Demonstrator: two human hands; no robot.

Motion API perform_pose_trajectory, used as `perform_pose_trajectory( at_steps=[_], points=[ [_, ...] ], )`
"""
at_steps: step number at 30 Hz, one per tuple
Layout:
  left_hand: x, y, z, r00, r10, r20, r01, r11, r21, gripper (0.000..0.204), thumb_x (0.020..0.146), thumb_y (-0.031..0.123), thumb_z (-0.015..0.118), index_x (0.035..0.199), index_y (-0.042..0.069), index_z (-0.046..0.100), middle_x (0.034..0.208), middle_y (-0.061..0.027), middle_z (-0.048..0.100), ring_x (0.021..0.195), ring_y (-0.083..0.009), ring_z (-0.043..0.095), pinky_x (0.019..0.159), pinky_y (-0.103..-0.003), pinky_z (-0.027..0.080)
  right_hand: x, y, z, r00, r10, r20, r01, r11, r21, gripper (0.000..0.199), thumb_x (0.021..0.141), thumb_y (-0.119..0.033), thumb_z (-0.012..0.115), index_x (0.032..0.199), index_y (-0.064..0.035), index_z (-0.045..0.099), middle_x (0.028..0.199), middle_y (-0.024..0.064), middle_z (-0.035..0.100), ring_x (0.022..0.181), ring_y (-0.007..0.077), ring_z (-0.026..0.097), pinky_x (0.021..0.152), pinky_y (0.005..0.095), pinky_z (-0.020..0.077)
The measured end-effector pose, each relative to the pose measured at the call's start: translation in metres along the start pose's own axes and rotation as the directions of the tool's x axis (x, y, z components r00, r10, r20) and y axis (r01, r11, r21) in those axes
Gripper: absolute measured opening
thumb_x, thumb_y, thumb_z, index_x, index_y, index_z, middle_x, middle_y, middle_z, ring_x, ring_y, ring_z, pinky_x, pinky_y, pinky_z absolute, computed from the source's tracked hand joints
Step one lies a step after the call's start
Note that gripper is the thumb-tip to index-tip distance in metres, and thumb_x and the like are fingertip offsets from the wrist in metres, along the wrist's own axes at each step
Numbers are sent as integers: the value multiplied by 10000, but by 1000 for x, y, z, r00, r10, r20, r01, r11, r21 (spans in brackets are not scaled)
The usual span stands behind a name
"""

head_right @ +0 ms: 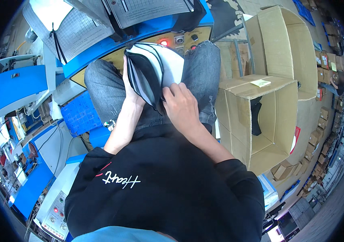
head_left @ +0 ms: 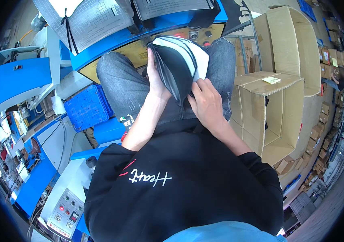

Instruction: The recorder prepares and aligns shoe upper components before feeding them into a heating/pressing machine.

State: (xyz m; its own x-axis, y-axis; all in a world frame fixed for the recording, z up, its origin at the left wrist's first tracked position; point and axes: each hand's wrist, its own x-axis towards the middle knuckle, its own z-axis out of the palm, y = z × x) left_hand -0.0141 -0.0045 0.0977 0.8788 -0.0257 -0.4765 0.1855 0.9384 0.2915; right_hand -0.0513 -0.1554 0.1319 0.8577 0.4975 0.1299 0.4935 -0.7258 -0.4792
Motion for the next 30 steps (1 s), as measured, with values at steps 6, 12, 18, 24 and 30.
perform_pose_trajectory(
  at_steps=[6, 12, 18, 24, 30],
  points=[
    [-3, 12, -22, 985, -14, 171, 4, 998, 59, 487, 922, 344, 539, 1259, 0, 470, 1217, -138, 565, 1142, -246, 543, 1006, -394, 410, -1, 24, -21, 987, 92, 132, -127, 949, 290, 401, 703, -90, 723, 1055, 45, 586, 1062, 191, 557, 992, 303, 572, 824, 338, 486],
    [-2, 11, -6, 980, 118, 162, -161, 946, 282, 489, 904, 199, 586, 1304, -25, 416, 1235, -114, 547, 1172, -216, 512, 1021, -360, 372, 20, 44, -33, 854, 435, 286, -274, -92, 957, 624, 942, -456, 504, 1331, 28, 440, 1368, 160, 455, 1193, 233, 493, 993, 344, 379],
    [-9, -19, 5, 882, 453, 126, -369, 501, 783, 440, 890, 175, 657, 1216, -33, 447, 1097, -136, 599, 970, -175, 590, 846, -284, 462, 27, 22, -29, 916, 385, 114, -349, 622, 701, 616, 829, -328, 706, 1214, 63, 425, 1137, 240, 588, 1075, 296, 591, 914, 367, 450],
    [-29, -57, 43, 895, 375, 241, -404, 454, 794, 366, 915, 136, 606, 1198, -13, 427, 1070, -121, 596, 919, -147, 587, 801, -286, 484, -14, 49, -86, 919, 395, -12, -308, 734, 605, 508, 821, -278, 696, 1160, 40, 488, 909, 247, 635, 879, 415, 625, 756, 442, 481],
    [-3, -53, 23, 904, -40, 426, -382, 376, 844, 221, 971, 150, 483, 1070, -48, 486, 970, -217, 635, 800, -203, 630, 736, -296, 502, -119, 78, -228, 529, 538, -657, -507, 820, 264, 499, 758, -269, 756, 1129, 16, 582, 968, 197, 675, 875, 343, 658, 846, 367, 502]
  ],
)
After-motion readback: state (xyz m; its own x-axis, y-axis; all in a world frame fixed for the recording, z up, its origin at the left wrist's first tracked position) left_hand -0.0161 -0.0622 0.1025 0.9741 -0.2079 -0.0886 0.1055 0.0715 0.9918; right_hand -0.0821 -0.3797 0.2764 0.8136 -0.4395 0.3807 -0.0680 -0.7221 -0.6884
